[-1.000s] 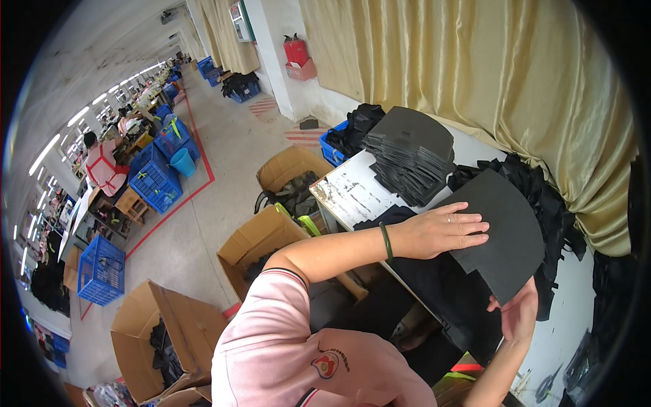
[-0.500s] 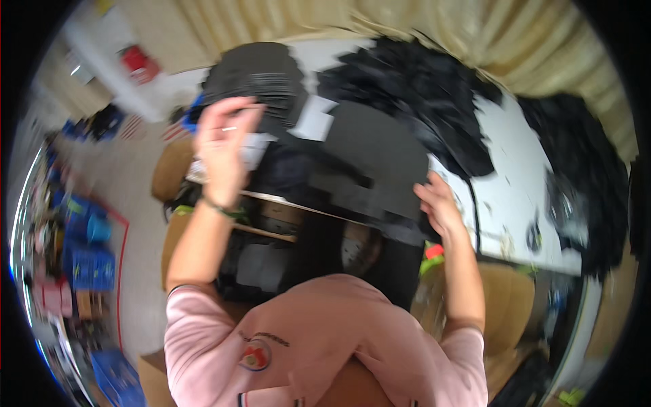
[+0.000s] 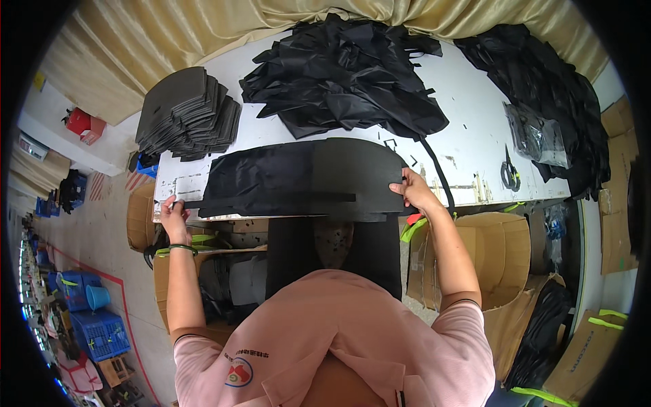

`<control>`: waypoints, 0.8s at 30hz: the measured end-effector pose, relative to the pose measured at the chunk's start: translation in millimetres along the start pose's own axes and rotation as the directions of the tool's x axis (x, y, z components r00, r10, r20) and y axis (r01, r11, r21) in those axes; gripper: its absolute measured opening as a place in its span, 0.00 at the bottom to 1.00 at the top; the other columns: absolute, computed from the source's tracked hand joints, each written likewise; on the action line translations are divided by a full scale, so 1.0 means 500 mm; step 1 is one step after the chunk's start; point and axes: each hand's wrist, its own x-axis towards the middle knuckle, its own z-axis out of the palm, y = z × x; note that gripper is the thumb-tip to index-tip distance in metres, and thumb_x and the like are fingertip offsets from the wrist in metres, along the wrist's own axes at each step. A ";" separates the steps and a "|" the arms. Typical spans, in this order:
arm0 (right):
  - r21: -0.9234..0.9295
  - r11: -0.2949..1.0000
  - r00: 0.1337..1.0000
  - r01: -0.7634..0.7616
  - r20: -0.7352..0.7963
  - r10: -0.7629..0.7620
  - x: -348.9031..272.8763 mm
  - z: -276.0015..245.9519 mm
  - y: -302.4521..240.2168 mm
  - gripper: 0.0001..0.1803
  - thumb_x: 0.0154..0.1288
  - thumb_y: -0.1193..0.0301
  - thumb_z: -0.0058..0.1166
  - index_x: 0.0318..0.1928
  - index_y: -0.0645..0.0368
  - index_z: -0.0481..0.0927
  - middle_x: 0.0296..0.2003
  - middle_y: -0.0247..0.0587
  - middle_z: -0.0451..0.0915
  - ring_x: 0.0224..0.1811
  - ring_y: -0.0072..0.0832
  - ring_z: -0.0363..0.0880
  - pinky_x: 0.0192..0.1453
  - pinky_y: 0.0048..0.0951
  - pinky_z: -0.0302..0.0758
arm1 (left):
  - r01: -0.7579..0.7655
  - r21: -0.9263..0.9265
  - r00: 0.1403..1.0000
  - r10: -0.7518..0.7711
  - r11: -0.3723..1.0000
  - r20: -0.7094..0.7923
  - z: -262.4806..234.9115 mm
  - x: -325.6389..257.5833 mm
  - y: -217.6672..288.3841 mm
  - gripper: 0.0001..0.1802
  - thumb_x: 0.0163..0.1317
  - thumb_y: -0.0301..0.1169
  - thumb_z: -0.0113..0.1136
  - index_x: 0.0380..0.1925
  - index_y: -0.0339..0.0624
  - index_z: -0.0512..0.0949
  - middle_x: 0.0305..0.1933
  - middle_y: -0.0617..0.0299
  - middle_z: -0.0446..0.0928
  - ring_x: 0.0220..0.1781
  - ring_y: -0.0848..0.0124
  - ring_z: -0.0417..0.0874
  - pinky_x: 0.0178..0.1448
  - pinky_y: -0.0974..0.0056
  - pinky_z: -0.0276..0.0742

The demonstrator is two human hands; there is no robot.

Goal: Sorting and inspecting black fabric components on a workbench in a factory environment.

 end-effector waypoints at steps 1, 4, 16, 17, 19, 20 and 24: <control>0.000 1.000 1.000 0.000 0.001 0.000 0.001 -0.001 0.001 0.18 0.62 0.72 0.62 0.49 0.64 0.72 0.18 0.24 0.64 0.16 0.15 0.60 0.18 0.19 0.61 | 0.004 0.091 1.000 -0.003 0.996 -0.012 -0.008 0.008 -0.023 0.16 0.59 0.24 0.62 0.48 0.44 0.74 0.38 0.61 0.76 0.34 0.73 0.77 0.38 0.68 0.77; -0.009 1.000 1.000 0.014 -0.001 -0.014 0.011 -0.002 0.011 0.17 0.62 0.72 0.62 0.48 0.64 0.73 0.19 0.24 0.65 0.16 0.14 0.60 0.18 0.18 0.60 | -0.526 0.547 0.809 0.581 0.652 0.085 0.022 -0.016 -0.065 0.23 0.59 0.32 0.66 0.52 0.37 0.71 0.46 0.55 0.74 0.48 0.65 0.71 0.58 0.60 0.67; 0.414 0.906 0.988 -0.084 0.150 0.022 -0.005 -0.023 -0.009 0.15 0.64 0.73 0.60 0.49 0.60 0.74 0.30 0.28 0.79 0.18 0.11 0.68 0.18 0.12 0.64 | 0.902 0.134 0.031 -0.370 0.411 0.928 0.402 -0.537 -0.042 0.31 0.72 0.49 0.45 0.63 0.35 0.65 0.64 0.51 0.70 0.69 0.59 0.66 0.74 0.52 0.58; 0.419 0.904 0.990 -0.080 0.142 0.022 -0.008 -0.023 -0.010 0.15 0.64 0.73 0.60 0.49 0.60 0.74 0.29 0.29 0.78 0.18 0.12 0.68 0.18 0.14 0.63 | 0.933 0.035 0.102 -0.354 0.359 0.929 0.421 -0.542 -0.033 0.26 0.71 0.46 0.48 0.60 0.38 0.67 0.62 0.55 0.72 0.68 0.61 0.68 0.73 0.54 0.59; 0.424 0.902 0.991 -0.074 0.131 0.020 -0.013 -0.022 -0.012 0.16 0.63 0.73 0.60 0.50 0.60 0.74 0.29 0.30 0.78 0.19 0.13 0.67 0.18 0.16 0.62 | 0.950 -0.064 0.172 -0.341 0.305 0.924 0.450 -0.544 -0.028 0.22 0.71 0.43 0.50 0.58 0.42 0.70 0.60 0.58 0.73 0.66 0.62 0.69 0.73 0.55 0.60; 0.351 0.935 0.994 -0.045 0.106 0.009 -0.014 -0.021 -0.013 0.16 0.63 0.73 0.60 0.50 0.61 0.74 0.28 0.30 0.77 0.18 0.14 0.67 0.18 0.17 0.62 | 0.950 -0.094 0.213 -0.398 0.298 0.892 0.461 -0.542 -0.033 0.18 0.69 0.37 0.54 0.55 0.42 0.72 0.57 0.59 0.75 0.62 0.64 0.73 0.69 0.56 0.66; 0.173 0.984 0.998 0.037 0.039 -0.044 -0.017 -0.017 -0.009 0.17 0.63 0.75 0.59 0.52 0.63 0.72 0.27 0.29 0.76 0.18 0.15 0.66 0.18 0.18 0.61 | 0.933 -0.147 0.290 -0.446 0.329 0.847 0.477 -0.538 -0.043 0.13 0.66 0.27 0.58 0.50 0.43 0.75 0.52 0.62 0.78 0.54 0.68 0.78 0.60 0.60 0.75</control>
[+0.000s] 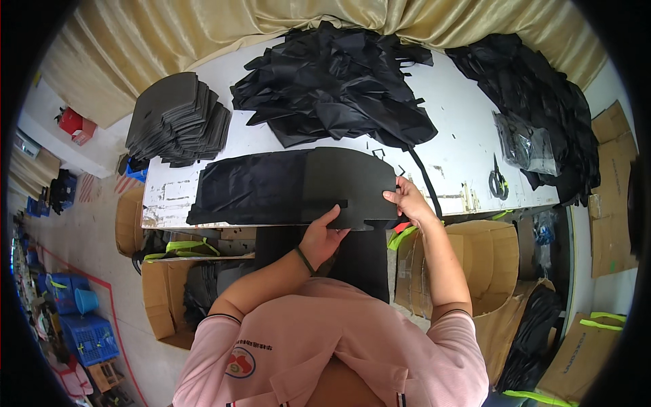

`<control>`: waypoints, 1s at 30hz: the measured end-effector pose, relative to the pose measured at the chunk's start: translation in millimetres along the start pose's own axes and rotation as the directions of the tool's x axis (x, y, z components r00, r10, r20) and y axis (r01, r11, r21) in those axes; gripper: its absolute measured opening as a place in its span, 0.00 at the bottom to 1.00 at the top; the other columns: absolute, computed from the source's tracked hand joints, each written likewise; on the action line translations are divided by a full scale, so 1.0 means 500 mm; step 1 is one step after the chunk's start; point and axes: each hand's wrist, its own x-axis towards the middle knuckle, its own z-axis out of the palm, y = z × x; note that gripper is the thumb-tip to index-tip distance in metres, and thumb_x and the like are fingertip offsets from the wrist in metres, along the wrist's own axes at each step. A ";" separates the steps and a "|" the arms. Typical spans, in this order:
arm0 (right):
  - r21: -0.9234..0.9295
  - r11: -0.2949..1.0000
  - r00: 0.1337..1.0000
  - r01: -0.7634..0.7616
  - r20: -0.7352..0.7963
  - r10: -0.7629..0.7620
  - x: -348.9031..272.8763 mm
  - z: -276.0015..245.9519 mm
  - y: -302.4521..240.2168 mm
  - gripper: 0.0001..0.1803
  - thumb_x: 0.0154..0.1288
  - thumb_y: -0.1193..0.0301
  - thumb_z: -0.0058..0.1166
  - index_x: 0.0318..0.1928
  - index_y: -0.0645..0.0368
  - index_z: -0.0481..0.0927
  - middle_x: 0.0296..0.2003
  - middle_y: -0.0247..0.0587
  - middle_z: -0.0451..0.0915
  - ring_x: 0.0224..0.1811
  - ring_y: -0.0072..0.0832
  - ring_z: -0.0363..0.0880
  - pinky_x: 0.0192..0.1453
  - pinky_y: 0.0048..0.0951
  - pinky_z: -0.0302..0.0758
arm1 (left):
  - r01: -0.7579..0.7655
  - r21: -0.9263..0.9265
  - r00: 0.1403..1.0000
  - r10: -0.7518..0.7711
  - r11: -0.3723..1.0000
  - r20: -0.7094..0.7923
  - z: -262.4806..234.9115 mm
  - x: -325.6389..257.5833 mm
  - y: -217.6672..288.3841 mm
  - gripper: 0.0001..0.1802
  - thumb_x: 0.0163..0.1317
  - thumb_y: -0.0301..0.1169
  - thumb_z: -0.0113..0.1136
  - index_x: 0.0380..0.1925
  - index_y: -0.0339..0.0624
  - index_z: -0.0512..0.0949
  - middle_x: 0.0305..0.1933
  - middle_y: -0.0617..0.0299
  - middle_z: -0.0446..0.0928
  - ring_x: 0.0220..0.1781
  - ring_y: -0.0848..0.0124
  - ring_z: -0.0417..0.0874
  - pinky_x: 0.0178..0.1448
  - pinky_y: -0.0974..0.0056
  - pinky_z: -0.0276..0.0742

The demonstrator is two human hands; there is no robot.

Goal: Sorting and inspecting black fabric components on a workbench in a factory environment.

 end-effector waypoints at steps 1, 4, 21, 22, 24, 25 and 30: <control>-0.031 0.999 1.000 0.027 -0.012 -0.028 -0.002 0.002 -0.001 0.17 0.64 0.75 0.58 0.52 0.64 0.71 0.27 0.30 0.76 0.18 0.15 0.65 0.18 0.18 0.60 | 0.003 0.004 1.000 -0.003 1.000 -0.001 -0.001 0.000 -0.002 0.13 0.66 0.27 0.58 0.50 0.43 0.75 0.52 0.62 0.78 0.54 0.68 0.78 0.60 0.60 0.75; -0.159 0.987 1.000 0.021 0.007 -0.020 -0.015 0.002 -0.020 0.18 0.64 0.78 0.56 0.54 0.65 0.70 0.31 0.33 0.79 0.24 0.16 0.72 0.25 0.19 0.68 | -0.018 0.046 0.998 0.021 0.999 -0.055 -0.007 -0.002 -0.006 0.12 0.65 0.26 0.59 0.49 0.43 0.76 0.51 0.62 0.78 0.52 0.68 0.80 0.58 0.62 0.76; -0.305 0.946 0.990 0.108 -0.053 -0.131 -0.013 0.011 -0.004 0.20 0.63 0.76 0.59 0.54 0.66 0.70 0.34 0.37 0.79 0.35 0.22 0.75 0.44 0.23 0.72 | -0.014 -0.034 1.000 0.014 0.999 -0.006 -0.038 0.012 -0.016 0.15 0.62 0.22 0.59 0.50 0.41 0.75 0.52 0.60 0.78 0.55 0.66 0.78 0.60 0.62 0.75; -0.361 0.928 0.989 0.095 -0.068 -0.128 -0.013 0.012 -0.004 0.21 0.63 0.76 0.59 0.54 0.66 0.70 0.34 0.38 0.79 0.35 0.23 0.75 0.45 0.23 0.72 | -0.013 -0.034 1.000 0.013 0.999 -0.007 -0.041 0.014 -0.016 0.15 0.62 0.22 0.59 0.50 0.41 0.75 0.52 0.60 0.78 0.55 0.66 0.78 0.60 0.62 0.75; -0.357 0.930 0.991 0.085 -0.068 -0.116 -0.013 0.012 -0.008 0.21 0.62 0.76 0.59 0.54 0.66 0.69 0.35 0.39 0.80 0.36 0.23 0.76 0.46 0.24 0.73 | 0.007 -0.032 1.000 -0.006 0.999 0.012 -0.047 0.019 -0.015 0.14 0.62 0.23 0.59 0.49 0.40 0.76 0.51 0.59 0.78 0.54 0.66 0.79 0.60 0.62 0.75; -0.353 0.933 0.992 0.074 -0.067 -0.104 -0.014 0.012 -0.010 0.21 0.62 0.76 0.59 0.55 0.67 0.69 0.36 0.40 0.80 0.38 0.24 0.77 0.47 0.24 0.73 | 0.008 -0.032 1.000 -0.008 0.999 0.010 -0.044 0.018 -0.015 0.14 0.62 0.23 0.59 0.49 0.40 0.76 0.51 0.59 0.78 0.54 0.66 0.79 0.60 0.62 0.75; -0.313 0.947 0.992 0.073 -0.074 -0.101 -0.019 0.021 -0.018 0.21 0.62 0.78 0.59 0.55 0.67 0.69 0.38 0.42 0.81 0.39 0.24 0.78 0.48 0.25 0.74 | 0.015 -0.019 1.000 -0.015 1.000 0.011 -0.042 0.018 -0.014 0.12 0.64 0.25 0.58 0.48 0.38 0.76 0.51 0.58 0.79 0.54 0.64 0.79 0.61 0.60 0.75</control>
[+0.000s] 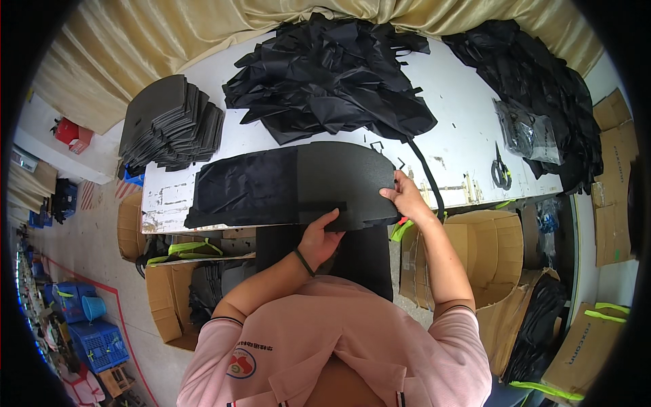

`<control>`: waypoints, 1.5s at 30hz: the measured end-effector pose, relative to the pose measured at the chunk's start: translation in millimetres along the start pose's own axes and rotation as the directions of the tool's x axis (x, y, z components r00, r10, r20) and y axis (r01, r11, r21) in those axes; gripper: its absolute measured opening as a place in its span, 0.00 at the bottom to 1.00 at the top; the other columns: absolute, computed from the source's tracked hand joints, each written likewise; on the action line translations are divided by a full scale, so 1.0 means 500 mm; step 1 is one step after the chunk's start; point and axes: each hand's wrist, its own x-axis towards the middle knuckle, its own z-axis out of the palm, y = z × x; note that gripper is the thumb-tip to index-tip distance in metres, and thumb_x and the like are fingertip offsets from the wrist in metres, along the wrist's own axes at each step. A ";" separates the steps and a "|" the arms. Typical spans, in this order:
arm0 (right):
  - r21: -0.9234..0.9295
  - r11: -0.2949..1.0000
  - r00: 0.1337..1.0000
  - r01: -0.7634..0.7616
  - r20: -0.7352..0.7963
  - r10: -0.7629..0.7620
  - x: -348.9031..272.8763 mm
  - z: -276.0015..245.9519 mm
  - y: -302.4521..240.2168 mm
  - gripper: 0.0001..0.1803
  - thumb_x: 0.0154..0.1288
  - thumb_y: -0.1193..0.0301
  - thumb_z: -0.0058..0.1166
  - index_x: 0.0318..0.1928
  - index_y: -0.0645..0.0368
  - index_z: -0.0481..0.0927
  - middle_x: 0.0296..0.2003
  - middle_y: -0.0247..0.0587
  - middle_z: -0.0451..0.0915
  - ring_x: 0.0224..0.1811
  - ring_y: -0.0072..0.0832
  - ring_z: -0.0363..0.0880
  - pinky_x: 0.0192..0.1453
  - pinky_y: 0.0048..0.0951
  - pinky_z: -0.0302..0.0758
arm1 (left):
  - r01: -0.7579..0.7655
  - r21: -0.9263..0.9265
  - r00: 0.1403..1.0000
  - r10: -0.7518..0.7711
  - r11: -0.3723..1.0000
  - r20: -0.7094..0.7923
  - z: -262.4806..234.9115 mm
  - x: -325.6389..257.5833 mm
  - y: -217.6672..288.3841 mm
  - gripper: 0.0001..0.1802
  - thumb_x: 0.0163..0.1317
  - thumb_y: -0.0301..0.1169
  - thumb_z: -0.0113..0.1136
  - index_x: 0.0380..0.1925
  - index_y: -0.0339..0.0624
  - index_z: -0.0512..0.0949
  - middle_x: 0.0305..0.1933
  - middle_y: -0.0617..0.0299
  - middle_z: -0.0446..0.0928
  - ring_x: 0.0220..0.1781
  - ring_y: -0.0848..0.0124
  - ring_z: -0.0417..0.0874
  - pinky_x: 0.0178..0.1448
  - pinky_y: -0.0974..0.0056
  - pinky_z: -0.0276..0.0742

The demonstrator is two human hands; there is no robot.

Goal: Sorting and inspecting black fabric components on a workbench in a factory environment.

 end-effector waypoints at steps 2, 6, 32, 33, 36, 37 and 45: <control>-0.004 1.000 1.000 -0.001 0.000 0.001 0.005 0.001 0.005 0.21 0.62 0.78 0.58 0.55 0.67 0.69 0.38 0.41 0.81 0.39 0.24 0.78 0.47 0.25 0.74 | 0.008 0.015 1.000 -0.008 1.000 -0.009 0.011 -0.007 0.004 0.13 0.65 0.26 0.58 0.49 0.37 0.76 0.51 0.58 0.79 0.54 0.64 0.79 0.61 0.61 0.74; 0.061 0.998 1.000 -0.023 -0.006 0.024 0.006 -0.014 -0.005 0.19 0.62 0.78 0.59 0.53 0.67 0.70 0.37 0.41 0.81 0.39 0.23 0.78 0.46 0.24 0.74 | 0.561 0.188 0.805 -0.584 0.806 0.105 0.004 -0.043 0.056 0.18 0.68 0.33 0.56 0.54 0.38 0.75 0.53 0.57 0.79 0.56 0.65 0.79 0.66 0.58 0.70; -0.594 0.336 0.335 0.731 -0.116 -0.935 0.134 -0.094 -0.533 0.07 0.59 0.77 0.53 0.39 0.59 0.80 0.35 0.47 0.80 0.40 0.46 0.80 0.43 0.41 0.76 | -0.553 0.735 0.830 0.182 0.392 0.528 0.189 0.035 0.307 0.43 0.66 0.60 0.47 0.69 0.39 0.55 0.69 0.49 0.63 0.71 0.57 0.63 0.71 0.54 0.60; -0.506 0.291 0.296 0.812 -0.073 -0.952 0.098 -0.079 -0.548 0.08 0.59 0.80 0.53 0.39 0.61 0.80 0.35 0.46 0.80 0.38 0.44 0.80 0.43 0.37 0.76 | -0.460 0.640 0.863 0.140 0.616 0.486 0.220 0.038 0.339 0.43 0.67 0.63 0.42 0.69 0.40 0.56 0.66 0.48 0.66 0.69 0.57 0.67 0.69 0.53 0.64; -0.402 0.226 0.264 0.887 0.041 -0.964 0.019 -0.017 -0.546 0.12 0.54 0.84 0.53 0.39 0.61 0.80 0.33 0.43 0.80 0.37 0.40 0.80 0.43 0.33 0.77 | -0.156 0.584 0.882 -0.154 0.797 0.445 0.271 0.048 0.364 0.44 0.67 0.66 0.36 0.69 0.41 0.55 0.62 0.46 0.71 0.64 0.56 0.73 0.66 0.51 0.68; -0.408 0.215 0.265 0.888 0.070 -0.962 -0.003 0.002 -0.531 0.14 0.52 0.85 0.53 0.40 0.60 0.80 0.33 0.41 0.80 0.37 0.39 0.80 0.43 0.34 0.77 | -0.076 0.545 0.848 -0.234 0.835 0.476 0.279 0.052 0.349 0.44 0.66 0.66 0.38 0.68 0.40 0.59 0.61 0.48 0.72 0.60 0.58 0.76 0.64 0.47 0.71; -0.368 -0.106 0.110 0.924 0.520 -0.847 -0.092 0.187 -0.290 0.11 0.53 0.70 0.51 0.39 0.54 0.77 0.28 0.33 0.69 0.33 0.29 0.72 0.35 0.27 0.69 | -0.080 0.255 0.828 -0.078 0.964 0.556 0.330 -0.006 0.366 0.30 0.70 0.54 0.45 0.59 0.42 0.71 0.57 0.52 0.76 0.55 0.60 0.79 0.62 0.54 0.74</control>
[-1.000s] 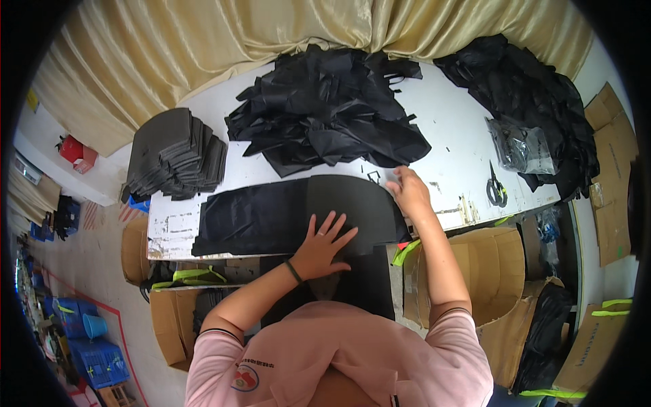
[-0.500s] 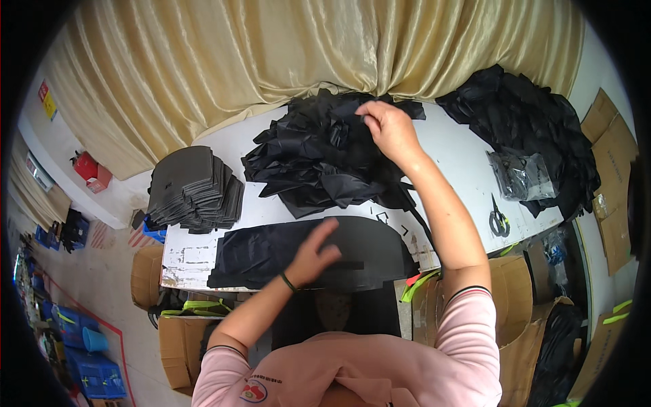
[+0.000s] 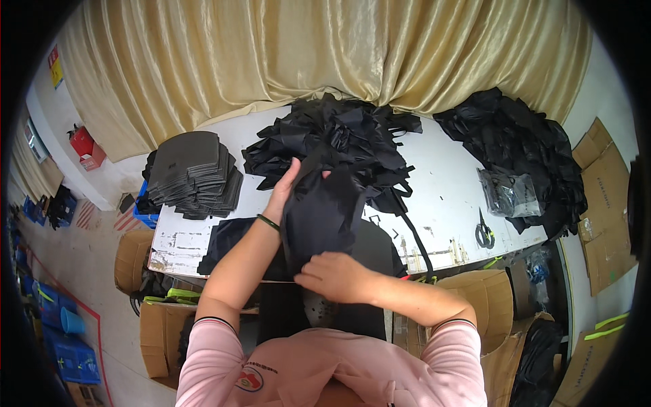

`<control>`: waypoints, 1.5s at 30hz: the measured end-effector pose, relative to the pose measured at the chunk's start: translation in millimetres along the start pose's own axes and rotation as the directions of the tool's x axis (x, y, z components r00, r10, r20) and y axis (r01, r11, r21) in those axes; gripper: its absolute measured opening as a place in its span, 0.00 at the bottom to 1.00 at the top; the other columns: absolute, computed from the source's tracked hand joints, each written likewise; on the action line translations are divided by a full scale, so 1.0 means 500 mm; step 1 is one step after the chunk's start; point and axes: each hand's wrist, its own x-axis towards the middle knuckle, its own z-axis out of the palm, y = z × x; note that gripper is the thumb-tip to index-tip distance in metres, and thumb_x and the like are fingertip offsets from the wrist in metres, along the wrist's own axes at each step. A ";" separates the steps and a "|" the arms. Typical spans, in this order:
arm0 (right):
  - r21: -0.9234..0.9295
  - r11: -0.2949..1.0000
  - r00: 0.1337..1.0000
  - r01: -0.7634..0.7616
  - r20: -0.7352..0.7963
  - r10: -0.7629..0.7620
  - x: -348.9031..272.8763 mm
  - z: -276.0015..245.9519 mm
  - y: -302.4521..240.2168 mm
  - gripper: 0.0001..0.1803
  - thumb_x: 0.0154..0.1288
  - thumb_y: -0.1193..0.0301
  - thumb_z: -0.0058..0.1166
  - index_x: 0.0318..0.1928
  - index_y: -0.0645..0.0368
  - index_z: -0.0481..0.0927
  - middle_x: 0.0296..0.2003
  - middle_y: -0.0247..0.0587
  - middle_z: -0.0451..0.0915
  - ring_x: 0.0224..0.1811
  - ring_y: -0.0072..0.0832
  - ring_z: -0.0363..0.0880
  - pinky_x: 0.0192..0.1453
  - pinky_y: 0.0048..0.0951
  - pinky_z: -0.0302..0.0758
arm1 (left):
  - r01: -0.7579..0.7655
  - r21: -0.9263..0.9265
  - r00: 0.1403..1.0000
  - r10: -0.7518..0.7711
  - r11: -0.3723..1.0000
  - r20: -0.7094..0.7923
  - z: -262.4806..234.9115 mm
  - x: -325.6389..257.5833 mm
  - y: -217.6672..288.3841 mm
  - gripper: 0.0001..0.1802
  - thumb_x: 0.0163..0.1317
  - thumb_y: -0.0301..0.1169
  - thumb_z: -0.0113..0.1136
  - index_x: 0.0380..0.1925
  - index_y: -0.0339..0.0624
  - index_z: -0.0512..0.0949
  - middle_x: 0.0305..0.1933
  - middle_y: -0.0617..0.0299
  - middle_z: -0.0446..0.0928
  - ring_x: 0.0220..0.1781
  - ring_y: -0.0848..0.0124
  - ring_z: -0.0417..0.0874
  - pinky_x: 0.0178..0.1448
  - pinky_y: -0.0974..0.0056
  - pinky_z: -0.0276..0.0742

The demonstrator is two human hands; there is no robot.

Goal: Sorting and inspecting black fabric components on a workbench in a factory environment.

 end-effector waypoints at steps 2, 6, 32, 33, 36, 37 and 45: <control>0.019 1.000 0.986 0.005 0.165 -0.008 -0.014 0.020 -0.017 0.12 0.53 0.70 0.52 0.40 0.55 0.78 0.31 0.34 0.72 0.37 0.30 0.74 0.38 0.29 0.72 | -0.254 0.433 0.953 0.300 0.865 -0.038 -0.024 -0.012 0.030 0.18 0.72 0.40 0.49 0.53 0.41 0.74 0.51 0.51 0.78 0.48 0.63 0.82 0.52 0.57 0.81; 0.226 0.973 0.956 -0.038 0.291 -0.030 -0.001 -0.001 0.008 0.11 0.55 0.70 0.54 0.40 0.53 0.80 0.35 0.37 0.80 0.41 0.36 0.79 0.42 0.37 0.75 | -0.368 0.519 0.910 0.414 0.772 0.028 0.058 -0.076 0.096 0.11 0.67 0.27 0.55 0.47 0.39 0.75 0.43 0.56 0.82 0.43 0.68 0.84 0.49 0.64 0.81; -0.366 0.927 0.960 0.088 -0.217 -0.176 0.376 -0.387 0.138 0.05 0.54 0.80 0.53 0.33 0.61 0.79 0.30 0.42 0.79 0.37 0.43 0.79 0.40 0.37 0.77 | -0.106 0.723 0.993 0.106 0.683 0.046 0.063 -0.185 0.087 0.25 0.57 0.24 0.65 0.56 0.35 0.73 0.55 0.60 0.78 0.55 0.73 0.78 0.63 0.66 0.70; -0.401 0.908 0.947 0.124 -0.226 -0.229 0.377 -0.394 0.138 0.06 0.54 0.81 0.53 0.34 0.61 0.80 0.31 0.43 0.78 0.38 0.43 0.79 0.41 0.37 0.77 | -0.095 0.755 0.995 0.086 0.649 0.051 0.060 -0.185 0.085 0.25 0.55 0.23 0.67 0.55 0.35 0.75 0.53 0.61 0.79 0.54 0.73 0.78 0.61 0.66 0.71; -0.399 0.917 0.977 0.006 -0.194 -0.091 0.364 -0.425 0.134 0.12 0.53 0.82 0.50 0.37 0.61 0.81 0.36 0.44 0.81 0.46 0.42 0.79 0.49 0.38 0.77 | -0.044 0.801 0.999 0.031 0.598 0.032 0.056 -0.193 0.086 0.24 0.52 0.21 0.69 0.51 0.34 0.77 0.50 0.62 0.81 0.51 0.74 0.79 0.60 0.67 0.72; -0.389 0.921 0.982 -0.030 -0.185 -0.046 0.354 -0.434 0.140 0.14 0.52 0.83 0.50 0.39 0.60 0.81 0.38 0.44 0.80 0.47 0.42 0.78 0.50 0.38 0.76 | -0.003 0.817 1.000 0.000 0.576 0.004 0.056 -0.200 0.089 0.23 0.51 0.20 0.69 0.50 0.34 0.78 0.49 0.63 0.81 0.51 0.75 0.79 0.60 0.68 0.72; -0.378 0.908 0.966 -0.181 -0.241 0.093 0.232 -0.442 0.261 0.14 0.51 0.86 0.49 0.39 0.62 0.78 0.37 0.46 0.78 0.44 0.44 0.78 0.47 0.38 0.76 | 0.321 0.910 0.943 -0.174 0.264 -0.283 -0.034 -0.269 0.161 0.21 0.47 0.19 0.71 0.45 0.32 0.81 0.44 0.65 0.83 0.45 0.78 0.79 0.55 0.70 0.73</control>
